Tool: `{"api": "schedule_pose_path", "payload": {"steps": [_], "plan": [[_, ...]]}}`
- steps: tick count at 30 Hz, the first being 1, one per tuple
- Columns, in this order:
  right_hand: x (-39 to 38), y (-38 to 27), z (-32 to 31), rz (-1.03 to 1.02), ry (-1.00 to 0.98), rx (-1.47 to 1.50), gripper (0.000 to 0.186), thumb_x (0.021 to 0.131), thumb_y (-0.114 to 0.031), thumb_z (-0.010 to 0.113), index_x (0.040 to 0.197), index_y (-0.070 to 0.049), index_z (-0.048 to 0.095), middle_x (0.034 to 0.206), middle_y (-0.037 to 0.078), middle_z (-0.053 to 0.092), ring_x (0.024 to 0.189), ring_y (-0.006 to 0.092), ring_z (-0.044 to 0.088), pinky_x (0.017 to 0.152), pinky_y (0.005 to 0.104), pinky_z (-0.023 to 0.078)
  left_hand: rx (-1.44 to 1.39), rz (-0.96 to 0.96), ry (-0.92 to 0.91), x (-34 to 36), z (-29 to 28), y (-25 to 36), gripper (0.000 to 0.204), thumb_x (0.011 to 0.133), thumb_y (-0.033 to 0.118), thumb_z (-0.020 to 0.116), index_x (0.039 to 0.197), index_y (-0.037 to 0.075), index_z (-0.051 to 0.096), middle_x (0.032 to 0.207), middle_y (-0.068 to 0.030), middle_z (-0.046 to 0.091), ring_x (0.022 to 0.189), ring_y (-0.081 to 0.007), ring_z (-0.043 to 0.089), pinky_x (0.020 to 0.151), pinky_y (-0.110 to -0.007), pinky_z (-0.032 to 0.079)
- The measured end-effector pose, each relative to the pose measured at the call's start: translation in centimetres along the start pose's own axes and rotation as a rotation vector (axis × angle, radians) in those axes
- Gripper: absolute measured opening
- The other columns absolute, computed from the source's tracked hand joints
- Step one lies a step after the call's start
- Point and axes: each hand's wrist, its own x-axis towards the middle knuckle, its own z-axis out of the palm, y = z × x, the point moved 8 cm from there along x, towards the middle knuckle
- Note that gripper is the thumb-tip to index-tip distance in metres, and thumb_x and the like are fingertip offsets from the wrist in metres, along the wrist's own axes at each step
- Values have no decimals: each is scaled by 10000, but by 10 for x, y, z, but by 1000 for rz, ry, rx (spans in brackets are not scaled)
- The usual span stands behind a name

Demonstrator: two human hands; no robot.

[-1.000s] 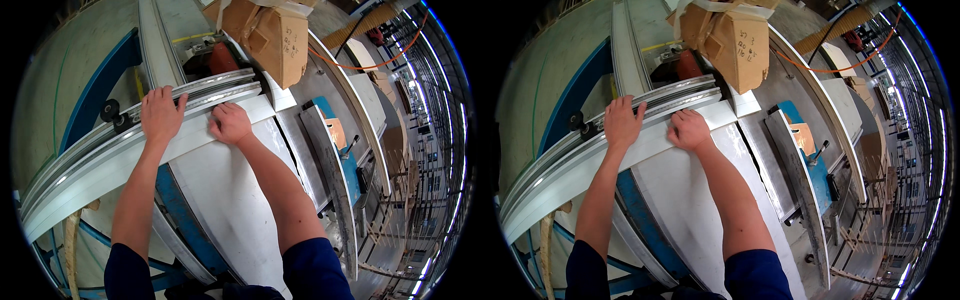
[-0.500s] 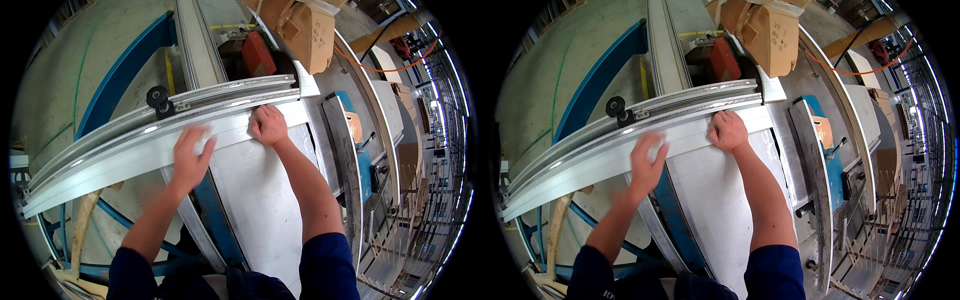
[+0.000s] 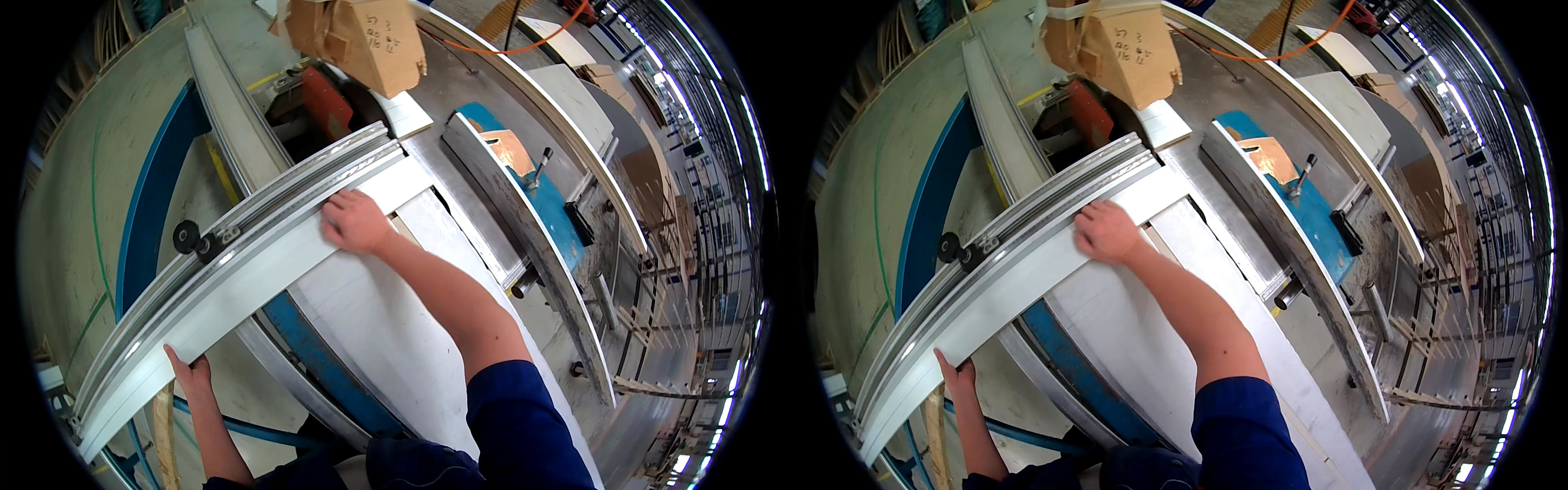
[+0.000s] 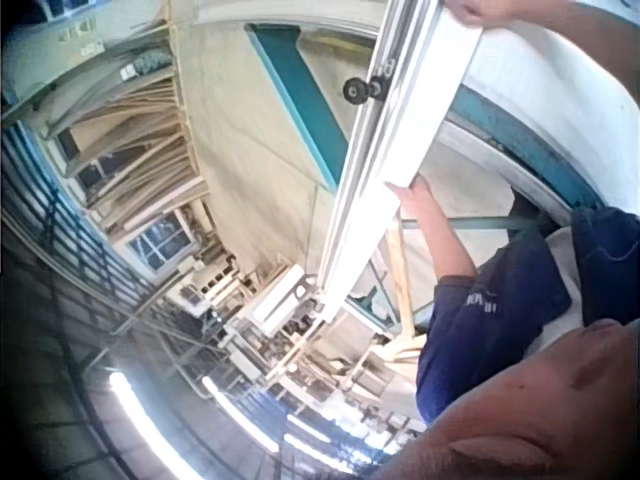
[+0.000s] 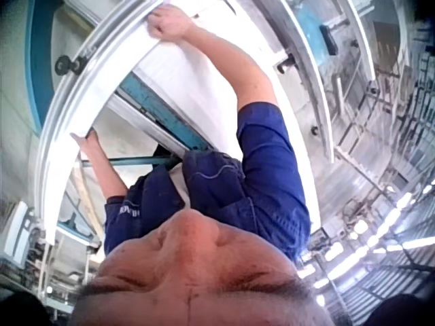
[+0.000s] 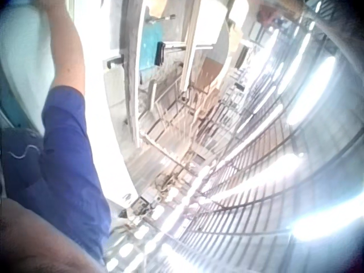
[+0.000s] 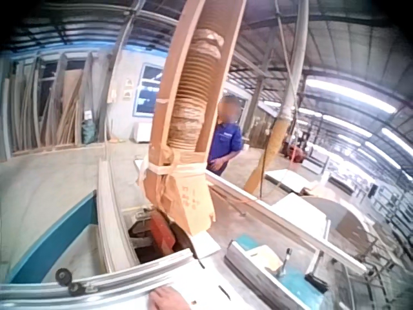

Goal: The person uses a table saw to cut a long white wooden plank. They guide the plank through the saw blade with both hands, repeating the cutting process for multiple pieces of wood in a workshop environment.

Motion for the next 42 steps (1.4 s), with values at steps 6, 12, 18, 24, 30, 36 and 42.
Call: {"api": "schedule_pose_path", "payload": {"steps": [6, 12, 18, 24, 30, 36, 42], "plan": [[7, -33, 18, 25, 39, -46, 221, 885, -289, 689, 851, -82, 621, 892, 90, 634, 934, 279, 625, 826, 423, 494, 99, -108, 20, -4, 6, -24, 490, 1005, 468, 733, 1366, 148, 653, 1310, 5, 731, 1186, -201, 691, 1010, -357, 568], [4, -32, 23, 19, 12, -75, 223, 894, -299, 686, 860, -86, 628, 884, 84, 629, 924, 270, 623, 824, 409, 492, 214, -225, 59, -22, 12, -55, 439, 902, 556, 823, 1159, 216, 715, 1060, 115, 723, 889, -70, 621, 794, -277, 474], [2, -17, 14, 32, -26, -93, 221, 910, -293, 668, 867, -80, 630, 889, 88, 627, 929, 273, 620, 831, 409, 489, 303, -277, 70, -36, 20, -71, 504, 787, 585, 913, 1114, 248, 728, 1009, 138, 706, 866, -72, 583, 717, -262, 418], [-5, -1, 5, 37, -31, -107, 217, 918, -289, 660, 881, -78, 628, 895, 90, 628, 938, 274, 617, 844, 407, 487, 356, -305, 88, -60, 36, -88, 546, 802, 613, 889, 1167, 253, 700, 1061, 163, 658, 885, -56, 520, 790, -264, 368], [-5, 1, 3, 27, -4, -90, 209, 919, -280, 655, 882, -78, 622, 889, 89, 622, 936, 273, 613, 845, 409, 487, 384, -278, 35, -63, 42, -89, 624, 823, 656, 852, 1250, 242, 665, 1146, 136, 633, 928, -75, 507, 775, -276, 356], [-3, 5, 0, -13, 19, -83, 197, 889, -269, 670, 859, -83, 610, 864, 80, 614, 891, 273, 619, 814, 407, 491, 476, -192, -25, -64, 43, -91, 703, 811, 757, 797, 1266, 239, 656, 1163, 99, 587, 909, -95, 450, 721, -277, 345], [-7, 19, -6, -26, 29, -91, 208, 870, -279, 676, 853, -85, 605, 856, 79, 609, 868, 276, 618, 802, 402, 491, 535, -163, -53, -48, 35, -96, 883, 817, 809, 747, 1445, 212, 578, 1329, 42, 543, 1081, -168, 477, 943, -318, 424]]}}
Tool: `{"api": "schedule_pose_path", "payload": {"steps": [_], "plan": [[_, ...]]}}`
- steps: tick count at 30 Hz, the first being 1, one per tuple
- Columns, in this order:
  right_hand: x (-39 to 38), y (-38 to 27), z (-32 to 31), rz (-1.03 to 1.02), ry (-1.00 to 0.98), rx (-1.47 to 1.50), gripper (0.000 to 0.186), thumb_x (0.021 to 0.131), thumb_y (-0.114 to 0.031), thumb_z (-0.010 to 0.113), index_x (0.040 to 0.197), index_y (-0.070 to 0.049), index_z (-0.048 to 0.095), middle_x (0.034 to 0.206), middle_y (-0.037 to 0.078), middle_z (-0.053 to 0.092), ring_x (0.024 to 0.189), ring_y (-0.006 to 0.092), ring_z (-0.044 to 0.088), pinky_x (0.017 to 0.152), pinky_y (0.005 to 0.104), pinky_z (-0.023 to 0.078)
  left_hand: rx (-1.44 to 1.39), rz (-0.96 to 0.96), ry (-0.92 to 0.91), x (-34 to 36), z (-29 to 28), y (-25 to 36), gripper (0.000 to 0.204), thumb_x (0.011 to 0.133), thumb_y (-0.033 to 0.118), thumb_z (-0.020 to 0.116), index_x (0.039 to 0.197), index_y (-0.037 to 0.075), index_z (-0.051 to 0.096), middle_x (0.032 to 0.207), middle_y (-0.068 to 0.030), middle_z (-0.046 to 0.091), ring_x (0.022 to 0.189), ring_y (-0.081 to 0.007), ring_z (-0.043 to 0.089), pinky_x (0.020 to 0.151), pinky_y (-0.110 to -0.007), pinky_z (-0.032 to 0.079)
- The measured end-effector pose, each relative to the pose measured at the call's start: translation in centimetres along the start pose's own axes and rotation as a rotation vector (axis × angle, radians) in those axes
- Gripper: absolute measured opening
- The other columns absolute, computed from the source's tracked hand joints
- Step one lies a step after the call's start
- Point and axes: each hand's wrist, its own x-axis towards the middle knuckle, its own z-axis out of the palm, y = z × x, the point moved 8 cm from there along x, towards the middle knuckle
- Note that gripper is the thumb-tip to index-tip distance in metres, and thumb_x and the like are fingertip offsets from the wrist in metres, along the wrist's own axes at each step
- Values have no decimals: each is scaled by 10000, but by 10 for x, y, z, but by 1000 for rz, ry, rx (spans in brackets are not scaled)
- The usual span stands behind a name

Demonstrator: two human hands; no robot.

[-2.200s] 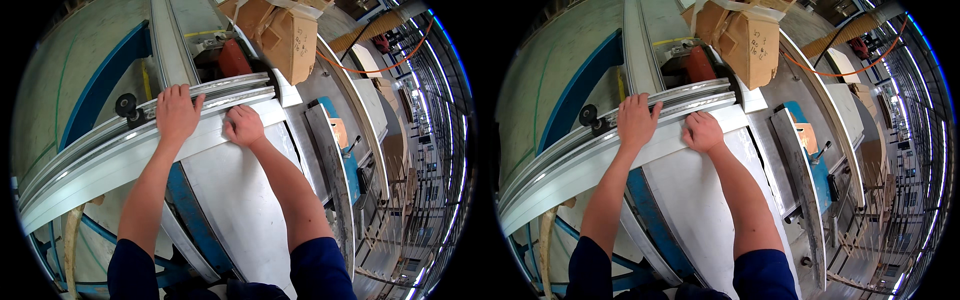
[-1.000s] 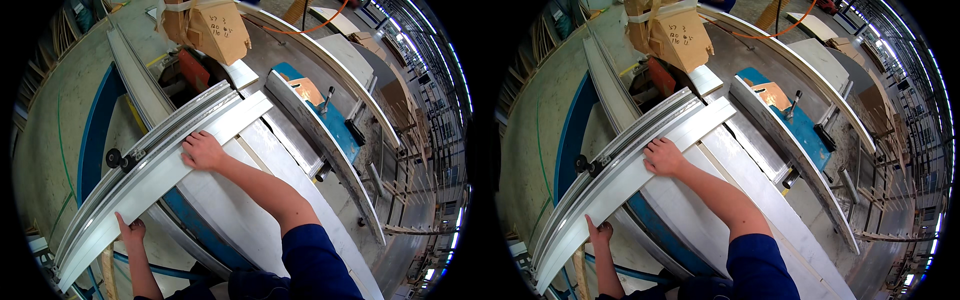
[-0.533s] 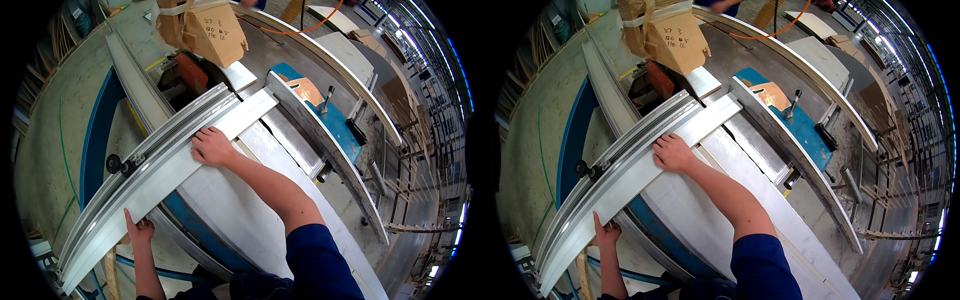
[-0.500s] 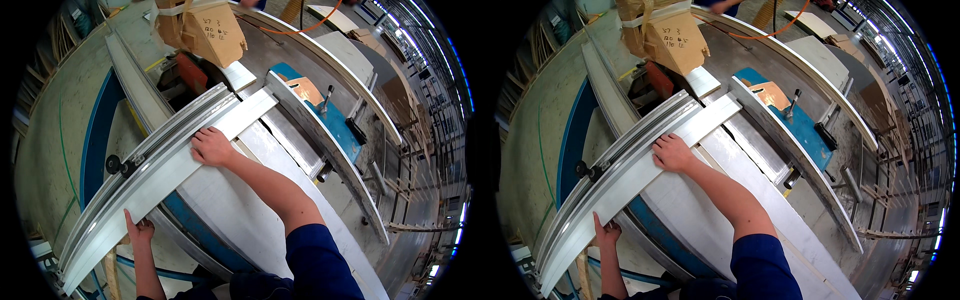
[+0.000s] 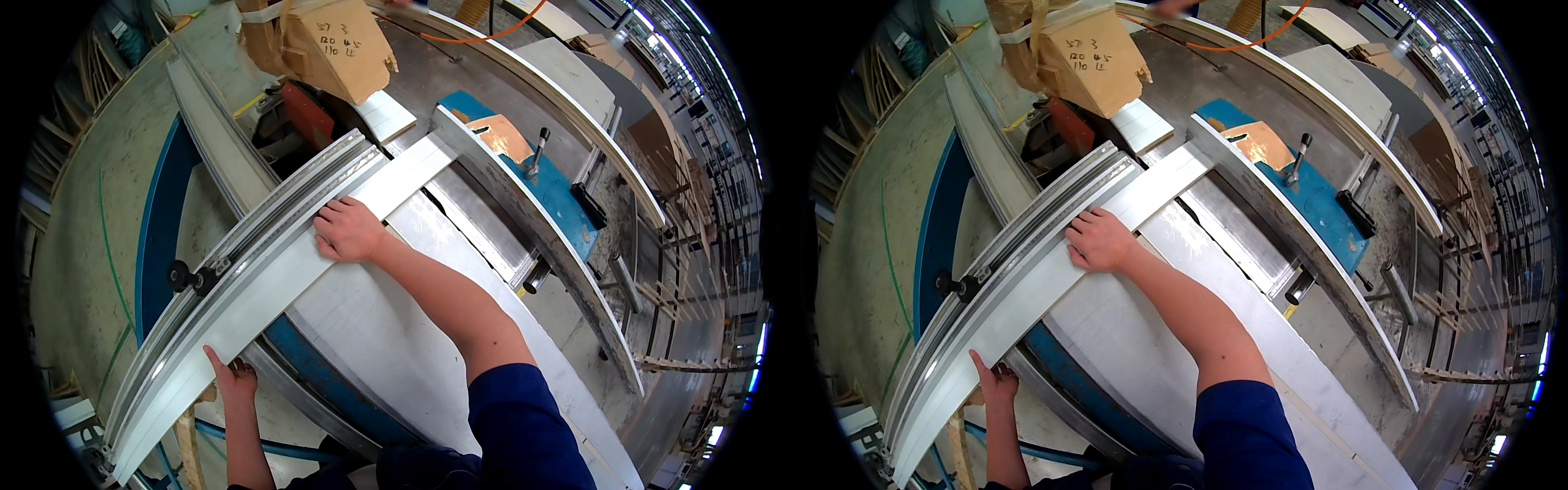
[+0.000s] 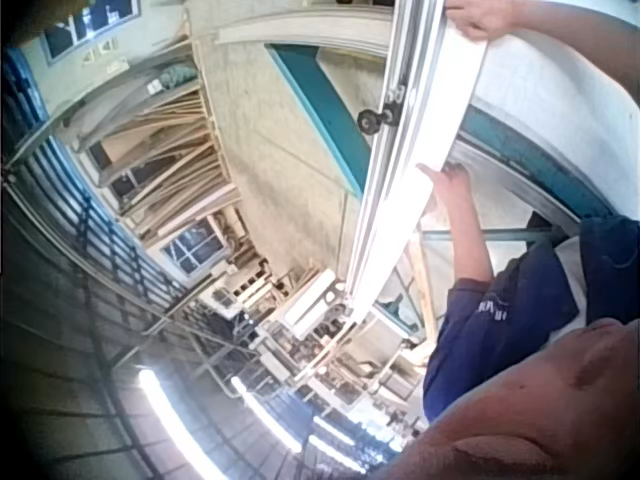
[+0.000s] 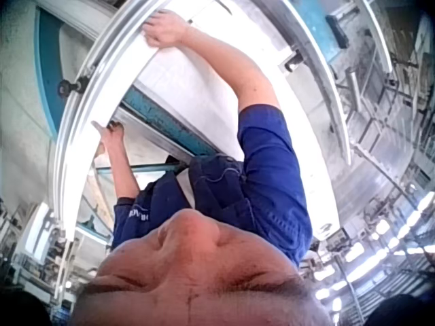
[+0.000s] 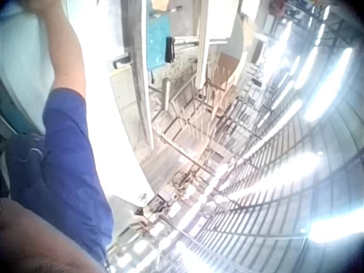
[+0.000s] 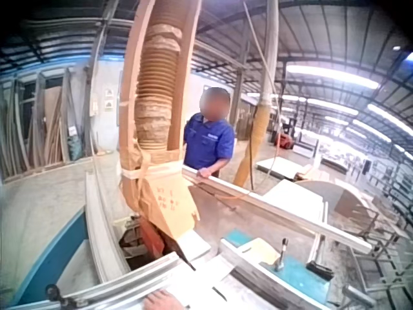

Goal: The person uses a table saw to cut a long white wooden plank. They guide the plank through the saw blade with both hands, repeating the cutting process for multiple pieces of wood in a workshop environment.

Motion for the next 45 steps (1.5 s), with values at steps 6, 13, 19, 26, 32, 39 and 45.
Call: {"api": "schedule_pose_path", "payload": {"steps": [6, 13, 19, 26, 32, 39, 45], "plan": [[2, 5, -2, -78, -52, 7, 224, 879, -290, 674, 839, -81, 606, 850, 77, 620, 865, 272, 628, 800, 404, 506, -11, 10, -26, 4, -6, -1, 937, 835, 805, 730, 1523, 203, 521, 1415, -14, 509, 1211, -212, 454, 1124, -416, 382], [-2, 22, -6, -52, 8, 29, 246, 863, -302, 682, 801, -78, 600, 816, 82, 617, 824, 281, 632, 776, 403, 514, 362, 190, 160, -55, -17, 1, 511, 1000, 578, 679, 1161, 93, 680, 1084, -48, 622, 962, -203, 566, 925, -344, 477], [-5, 25, -4, -32, -10, 43, 251, 847, -296, 689, 770, -79, 589, 781, 72, 607, 807, 277, 629, 764, 398, 515, 965, 1338, -486, -195, 224, 55, 115, 1011, 67, 648, 946, -27, 654, 879, -125, 627, 832, -242, 611, 800, -379, 510], [4, 26, -3, -41, 36, 65, 249, 832, -293, 696, 760, -84, 583, 770, 64, 601, 797, 266, 628, 750, 395, 515, 1544, 1605, -30, -133, 346, 58, 402, 1049, 390, 628, 1180, 12, 671, 1137, -175, 708, 1106, -374, 642, 972, -463, 466], [10, 36, 8, -59, 42, 57, 241, 810, -296, 700, 759, -87, 591, 765, 59, 603, 791, 253, 632, 737, 389, 510, 1511, 1572, -10, -120, 356, 60, 452, 1057, 450, 596, 1173, 22, 684, 1133, -175, 715, 1112, -362, 644, 990, -464, 453], [30, 50, 21, -63, 41, 57, 243, 809, -293, 702, 755, -92, 576, 763, 61, 589, 782, 257, 624, 718, 388, 504, 1485, 1560, -3, -101, 371, 75, 471, 1060, 462, 586, 1172, 19, 703, 1138, -181, 725, 1115, -362, 651, 995, -466, 454], [55, 58, 32, -54, 52, 58, 237, 808, -293, 701, 747, -94, 586, 759, 58, 601, 778, 259, 631, 720, 387, 506, 1468, 1560, 1, -83, 382, 95, 468, 1057, 450, 589, 1174, 15, 715, 1150, -180, 731, 1130, -358, 653, 1007, -461, 453]]}}
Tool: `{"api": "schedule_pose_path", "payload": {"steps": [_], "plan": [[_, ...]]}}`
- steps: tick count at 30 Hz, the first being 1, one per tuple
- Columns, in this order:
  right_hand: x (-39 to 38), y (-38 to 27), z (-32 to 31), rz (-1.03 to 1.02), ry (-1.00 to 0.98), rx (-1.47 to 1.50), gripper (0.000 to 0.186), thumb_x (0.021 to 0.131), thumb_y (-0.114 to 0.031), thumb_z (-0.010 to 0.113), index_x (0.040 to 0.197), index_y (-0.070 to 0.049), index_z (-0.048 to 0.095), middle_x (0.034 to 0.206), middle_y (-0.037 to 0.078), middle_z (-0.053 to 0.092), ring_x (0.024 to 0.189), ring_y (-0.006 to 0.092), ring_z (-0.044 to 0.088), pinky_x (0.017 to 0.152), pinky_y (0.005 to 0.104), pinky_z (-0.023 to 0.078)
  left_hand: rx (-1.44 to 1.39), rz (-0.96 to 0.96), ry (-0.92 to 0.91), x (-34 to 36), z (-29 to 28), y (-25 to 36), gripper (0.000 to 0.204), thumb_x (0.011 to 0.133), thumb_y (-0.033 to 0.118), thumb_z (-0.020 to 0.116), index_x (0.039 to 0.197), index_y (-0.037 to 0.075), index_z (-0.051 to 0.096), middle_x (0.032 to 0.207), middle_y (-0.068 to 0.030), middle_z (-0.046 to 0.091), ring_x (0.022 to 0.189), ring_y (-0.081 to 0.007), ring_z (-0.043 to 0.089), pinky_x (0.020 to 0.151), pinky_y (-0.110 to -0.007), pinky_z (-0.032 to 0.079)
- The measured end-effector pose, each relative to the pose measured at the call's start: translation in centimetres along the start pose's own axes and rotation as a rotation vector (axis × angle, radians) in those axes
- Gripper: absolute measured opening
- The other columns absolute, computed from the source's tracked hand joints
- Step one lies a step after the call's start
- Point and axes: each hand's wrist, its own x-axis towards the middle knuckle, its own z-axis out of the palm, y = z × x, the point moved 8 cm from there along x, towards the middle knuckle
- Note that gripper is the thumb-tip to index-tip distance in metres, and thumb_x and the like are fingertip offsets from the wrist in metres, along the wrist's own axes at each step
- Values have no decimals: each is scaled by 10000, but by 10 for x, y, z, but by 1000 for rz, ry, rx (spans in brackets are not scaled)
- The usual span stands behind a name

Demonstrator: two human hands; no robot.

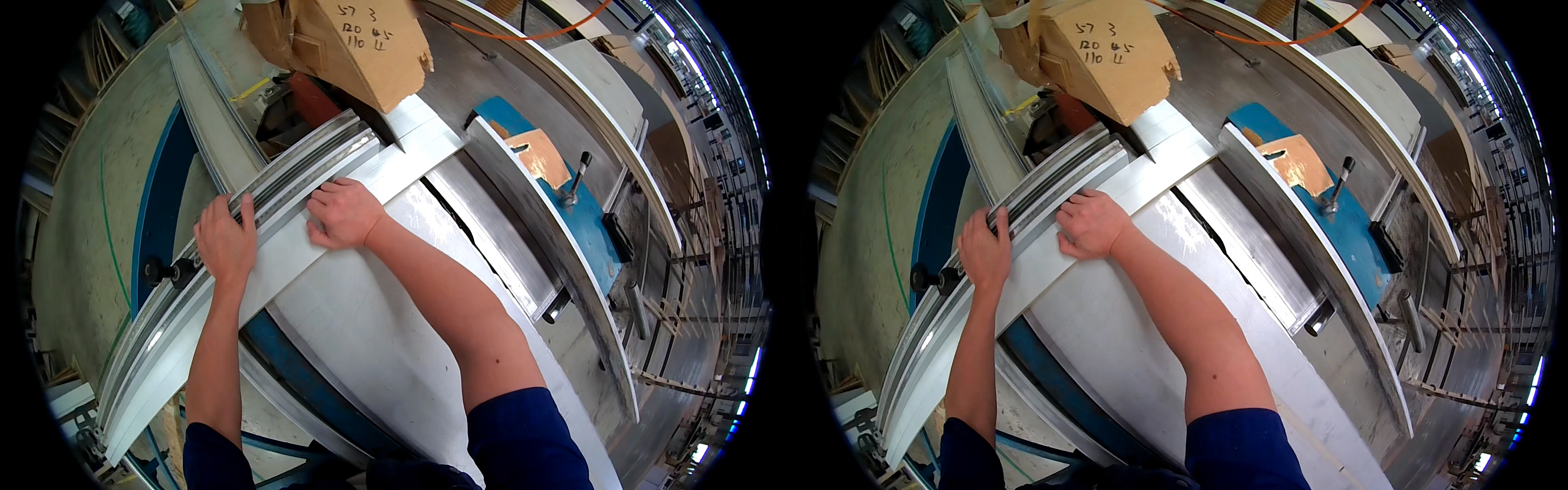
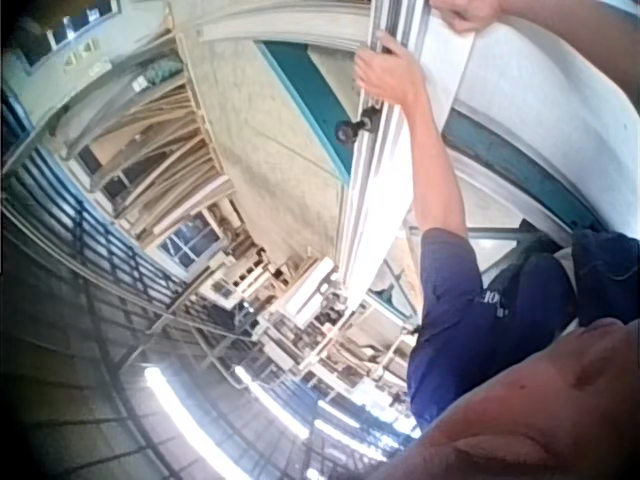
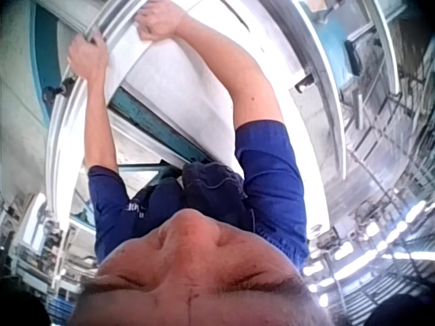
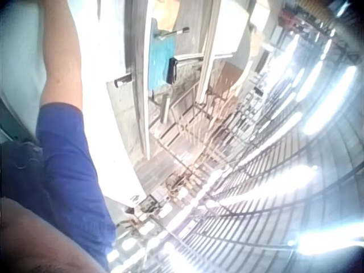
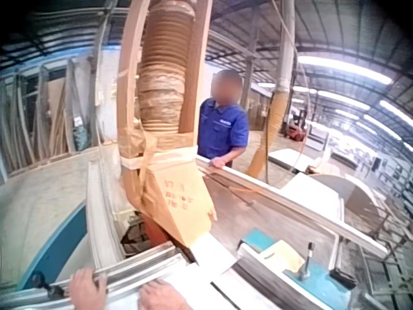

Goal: The person uses a table saw to cut a long white wooden plank. They guide the plank through the saw blade with both hands, repeating the cutting process for multiple pieces of wood in a workshop environment.

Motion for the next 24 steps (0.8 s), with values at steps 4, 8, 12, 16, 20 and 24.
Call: {"api": "schedule_pose_path", "payload": {"steps": [4, 8, 12, 16, 20, 24], "plan": [[14, 7, 6, 19, -12, 5, 233, 805, -294, 696, 739, -91, 602, 758, 56, 624, 782, 262, 643, 744, 388, 510, -4, -5, 16, 15, 0, -4, 460, 1051, 441, 598, 1170, 14, 721, 1137, -176, 733, 1123, -355, 654, 1014, -455, 455], [27, 15, 15, 26, -20, -13, 233, 808, -295, 696, 744, -88, 609, 774, 61, 632, 794, 266, 643, 760, 392, 512, -5, -9, 9, 30, 1, -9, 457, 1043, 443, 607, 1157, 15, 722, 1114, -170, 731, 1112, -344, 653, 1019, -452, 461], [43, 18, 24, 36, -45, -17, 235, 810, -296, 697, 761, -81, 615, 793, 66, 637, 811, 269, 642, 766, 394, 514, -11, 6, 37, 44, 2, -20, 445, 1039, 439, 615, 1140, 19, 720, 1097, -160, 729, 1096, -335, 650, 1019, -448, 465], [48, 24, 32, 54, -64, -38, 233, 809, -292, 701, 782, -77, 612, 802, 74, 635, 823, 277, 640, 774, 405, 519, -21, 14, 48, 51, 8, -27, 441, 1036, 441, 622, 1137, 23, 718, 1082, -152, 726, 1089, -329, 644, 1010, -439, 470], [49, 25, 34, 53, -56, -32, 227, 806, -279, 708, 810, -77, 604, 815, 85, 632, 831, 292, 636, 784, 423, 525, -48, -15, 18, 50, 4, -29, 455, 1039, 455, 618, 1151, 24, 710, 1094, -142, 717, 1102, -313, 629, 1020, -428, 464], [43, 19, 31, 46, -69, -16, 219, 802, -254, 712, 829, -72, 595, 834, 97, 626, 829, 310, 627, 791, 433, 528, -62, -32, 22, 40, -2, -29, 466, 1038, 467, 619, 1154, 23, 702, 1101, -133, 707, 1110, -304, 620, 1040, -422, 455]]}}
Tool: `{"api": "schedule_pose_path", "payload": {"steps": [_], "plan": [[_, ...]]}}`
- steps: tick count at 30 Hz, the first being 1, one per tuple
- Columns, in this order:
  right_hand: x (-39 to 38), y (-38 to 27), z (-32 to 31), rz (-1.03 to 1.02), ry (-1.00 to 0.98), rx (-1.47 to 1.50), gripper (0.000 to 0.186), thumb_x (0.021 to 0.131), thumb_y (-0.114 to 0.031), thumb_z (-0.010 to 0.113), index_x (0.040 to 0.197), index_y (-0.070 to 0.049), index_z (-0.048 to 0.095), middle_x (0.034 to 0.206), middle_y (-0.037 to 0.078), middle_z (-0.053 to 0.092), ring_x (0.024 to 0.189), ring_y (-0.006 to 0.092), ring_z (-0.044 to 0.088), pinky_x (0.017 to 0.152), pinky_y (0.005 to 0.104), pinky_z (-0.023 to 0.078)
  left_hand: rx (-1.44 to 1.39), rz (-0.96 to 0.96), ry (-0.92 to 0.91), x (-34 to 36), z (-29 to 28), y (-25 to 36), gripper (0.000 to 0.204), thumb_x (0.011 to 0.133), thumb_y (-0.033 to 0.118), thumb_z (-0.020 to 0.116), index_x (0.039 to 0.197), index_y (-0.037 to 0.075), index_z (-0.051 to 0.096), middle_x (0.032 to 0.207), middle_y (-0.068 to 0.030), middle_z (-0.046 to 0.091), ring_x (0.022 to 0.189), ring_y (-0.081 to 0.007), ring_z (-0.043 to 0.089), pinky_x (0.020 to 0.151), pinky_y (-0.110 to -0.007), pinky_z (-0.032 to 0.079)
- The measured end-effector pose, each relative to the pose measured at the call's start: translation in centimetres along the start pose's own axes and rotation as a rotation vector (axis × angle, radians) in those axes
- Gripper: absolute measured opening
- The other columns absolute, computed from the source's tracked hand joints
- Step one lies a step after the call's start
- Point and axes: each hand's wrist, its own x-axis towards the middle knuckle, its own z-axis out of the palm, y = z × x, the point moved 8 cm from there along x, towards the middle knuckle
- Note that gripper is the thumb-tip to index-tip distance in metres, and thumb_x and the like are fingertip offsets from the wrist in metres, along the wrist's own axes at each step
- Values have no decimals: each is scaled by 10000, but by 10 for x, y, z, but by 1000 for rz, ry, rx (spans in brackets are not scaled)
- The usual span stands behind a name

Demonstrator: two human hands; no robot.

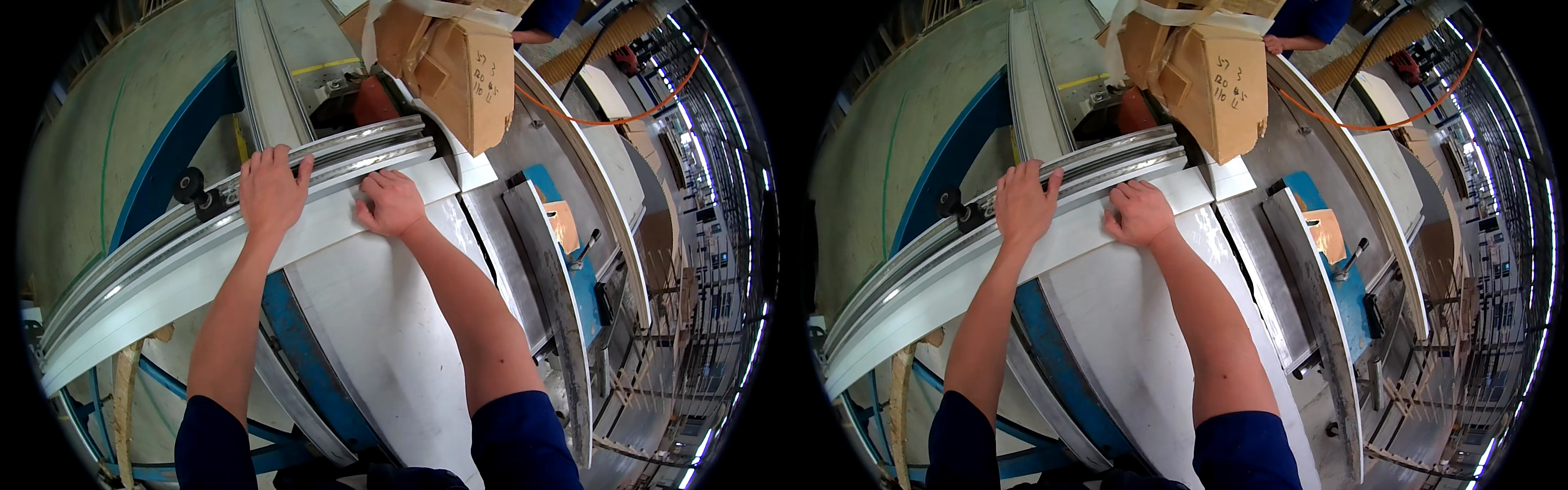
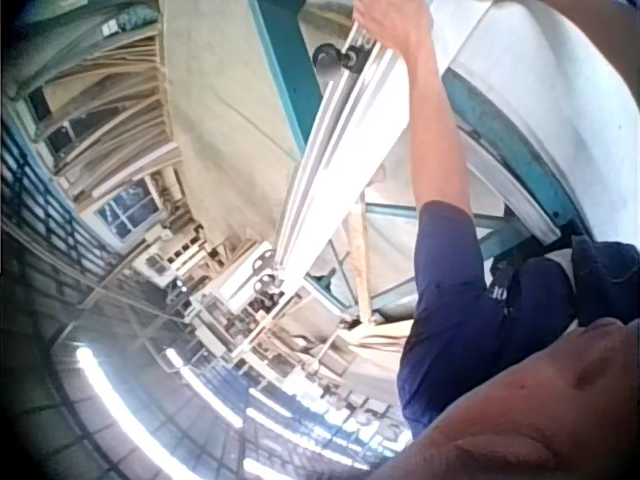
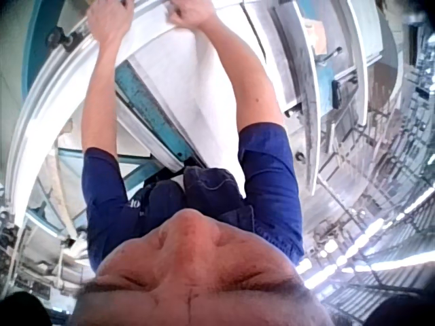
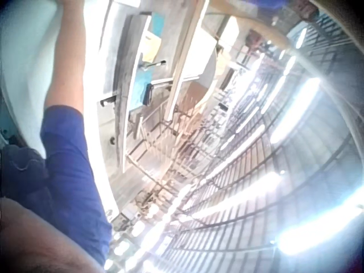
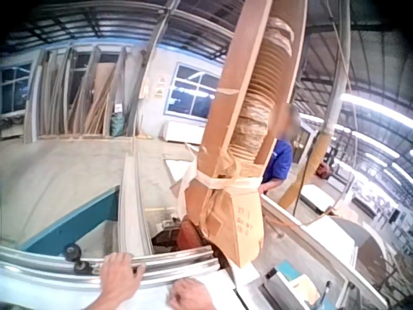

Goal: The person uses a table saw to cut a long white wooden plank. They guide the plank through the saw blade with both hands, repeating the cutting process for multiple pieces of wood in a workshop environment.

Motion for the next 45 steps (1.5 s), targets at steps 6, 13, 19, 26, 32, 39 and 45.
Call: {"api": "schedule_pose_path", "payload": {"steps": [6, 13, 19, 26, 32, 39, 45], "plan": [[-21, -16, -13, 32, -17, 25, 197, 792, -216, 713, 829, -69, 587, 843, 106, 621, 831, 326, 616, 801, 441, 525, -18, 17, -34, -22, -8, 6, 457, 1032, 452, 633, 1191, 28, 695, 1140, -132, 699, 1129, -320, 613, 1039, -438, 458], [-52, -43, -27, 15, -41, 24, 186, 777, -197, 705, 840, -67, 587, 854, 115, 620, 843, 334, 612, 802, 444, 524, -155, 108, 49, -69, -40, 13, 415, 1013, 376, 677, 1244, 31, 683, 1232, -150, 678, 1192, -344, 601, 1091, -450, 433], [-77, -57, -43, 14, -24, 28, 189, 774, -184, 704, 838, -66, 570, 850, 117, 609, 836, 334, 603, 771, 447, 521, -705, -132, 96, -206, -112, -32, 166, 974, 141, 718, 1010, -19, 695, 964, -147, 680, 911, -320, 680, 836, -372, 533], [-93, -69, -57, -43, 36, 49, 139, 780, -140, 676, 823, -73, 562, 812, 124, 578, 792, 345, 603, 744, 457, 520, -1605, -1340, 348, -394, -94, -226, 301, 1023, 310, 739, 1134, 40, 665, 1057, -74, 701, 989, -198, 665, 901, -335, 551], [-100, -71, -64, 27, 7, 17, 181, 799, -189, 694, 799, -69, 558, 815, 106, 589, 822, 316, 616, 766, 436, 525, -1652, -1486, 613, -385, -78, -300, 532, 1012, 352, 752, 1420, 52, 590, 1384, -105, 676, 1265, -275, 653, 1099, -409, 564], [-85, -129, -42, -29, -4, 53, 201, 851, -267, 684, 824, -87, 600, 827, 91, 598, 865, 287, 622, 796, 412, 510, -1707, -1495, 494, -388, -49, -303, 514, 1024, 395, 728, 1404, 72, 606, 1353, -67, 701, 1218, -237, 686, 1046, -381, 596], [-89, -121, -44, 5, 14, 15, 193, 874, -265, 678, 838, -87, 611, 856, 91, 620, 881, 281, 631, 826, 409, 504, -1762, -1528, 346, -368, -35, -238, 487, 1021, 426, 727, 1370, 97, 639, 1320, -31, 715, 1196, -200, 683, 1049, -342, 564]]}}
